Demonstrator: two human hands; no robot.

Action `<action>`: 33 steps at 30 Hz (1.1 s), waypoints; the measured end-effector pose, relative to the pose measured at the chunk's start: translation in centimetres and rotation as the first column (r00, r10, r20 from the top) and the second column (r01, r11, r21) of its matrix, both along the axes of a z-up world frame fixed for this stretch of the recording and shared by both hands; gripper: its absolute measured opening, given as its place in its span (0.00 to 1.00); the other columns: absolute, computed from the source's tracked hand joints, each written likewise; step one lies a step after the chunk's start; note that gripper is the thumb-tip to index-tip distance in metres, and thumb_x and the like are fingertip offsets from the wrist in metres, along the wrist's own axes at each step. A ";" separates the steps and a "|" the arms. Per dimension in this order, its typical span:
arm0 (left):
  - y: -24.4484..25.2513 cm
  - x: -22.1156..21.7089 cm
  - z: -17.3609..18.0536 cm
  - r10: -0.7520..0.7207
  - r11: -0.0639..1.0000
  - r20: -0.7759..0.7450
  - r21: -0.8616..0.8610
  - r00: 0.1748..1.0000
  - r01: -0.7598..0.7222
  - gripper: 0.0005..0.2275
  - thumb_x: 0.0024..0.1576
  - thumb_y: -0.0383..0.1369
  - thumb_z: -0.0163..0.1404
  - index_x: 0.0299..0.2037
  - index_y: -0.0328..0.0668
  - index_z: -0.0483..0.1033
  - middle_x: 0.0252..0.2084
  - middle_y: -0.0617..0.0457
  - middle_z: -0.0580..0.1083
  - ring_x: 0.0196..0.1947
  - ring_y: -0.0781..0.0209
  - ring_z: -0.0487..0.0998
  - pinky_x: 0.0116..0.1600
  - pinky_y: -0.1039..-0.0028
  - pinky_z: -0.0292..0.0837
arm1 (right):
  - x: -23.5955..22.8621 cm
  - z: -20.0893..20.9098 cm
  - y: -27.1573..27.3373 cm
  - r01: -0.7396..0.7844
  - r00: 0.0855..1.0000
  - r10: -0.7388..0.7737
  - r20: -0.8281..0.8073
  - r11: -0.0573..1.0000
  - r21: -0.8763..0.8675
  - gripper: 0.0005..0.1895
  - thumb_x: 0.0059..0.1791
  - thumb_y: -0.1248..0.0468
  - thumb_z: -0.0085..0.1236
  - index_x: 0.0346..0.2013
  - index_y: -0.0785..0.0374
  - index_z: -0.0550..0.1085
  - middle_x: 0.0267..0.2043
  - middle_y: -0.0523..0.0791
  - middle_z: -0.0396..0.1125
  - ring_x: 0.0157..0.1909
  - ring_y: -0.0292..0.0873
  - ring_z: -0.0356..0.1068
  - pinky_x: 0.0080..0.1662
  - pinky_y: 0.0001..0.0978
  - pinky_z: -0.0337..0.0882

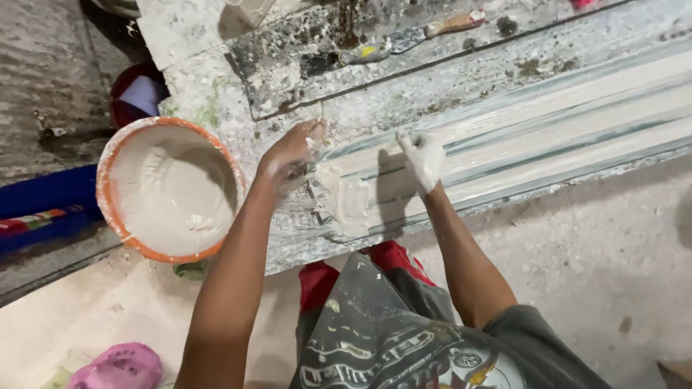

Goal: The person repeatedly scoops a white paste from a bucket and spreads it by hand onto a long, ribbed metal panel. They smooth the paste along the panel's length, working from one end to the other and back again, ensuring even coverage across the surface.

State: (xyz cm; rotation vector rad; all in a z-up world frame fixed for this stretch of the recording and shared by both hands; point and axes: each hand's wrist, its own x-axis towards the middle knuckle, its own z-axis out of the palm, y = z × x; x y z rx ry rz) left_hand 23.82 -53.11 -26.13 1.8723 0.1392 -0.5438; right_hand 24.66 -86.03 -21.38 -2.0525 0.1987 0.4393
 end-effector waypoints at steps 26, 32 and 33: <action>-10.6 -23.6 4.1 0.424 0.400 -0.449 -0.687 0.787 -0.607 0.09 0.64 0.33 0.50 0.47 0.35 0.75 0.38 0.53 0.76 0.36 0.66 0.78 0.40 0.75 0.75 | -11.8 4.6 5.6 -0.696 0.717 0.697 0.012 0.717 -0.026 0.12 0.50 0.69 0.50 0.42 0.57 0.81 0.43 0.46 0.76 0.39 0.40 0.75 0.39 0.32 0.79; -13.0 -25.0 5.5 0.581 0.329 -0.393 -0.688 0.713 -0.647 0.05 0.66 0.29 0.50 0.42 0.34 0.73 0.33 0.58 0.70 0.31 0.71 0.70 0.36 0.76 0.71 | -12.2 5.2 8.6 -0.741 0.540 0.838 -0.075 0.431 -0.514 0.13 0.53 0.54 0.56 0.39 0.60 0.80 0.38 0.57 0.71 0.37 0.59 0.72 0.40 0.51 0.71; -12.4 -24.0 6.1 0.656 0.459 -0.290 -0.580 0.697 -0.673 0.05 0.65 0.28 0.50 0.46 0.34 0.75 0.32 0.56 0.70 0.30 0.69 0.69 0.35 0.74 0.68 | -11.2 5.5 9.5 -0.740 0.485 0.873 -0.043 0.383 -0.553 0.12 0.52 0.54 0.58 0.41 0.58 0.81 0.39 0.56 0.71 0.37 0.57 0.72 0.39 0.49 0.72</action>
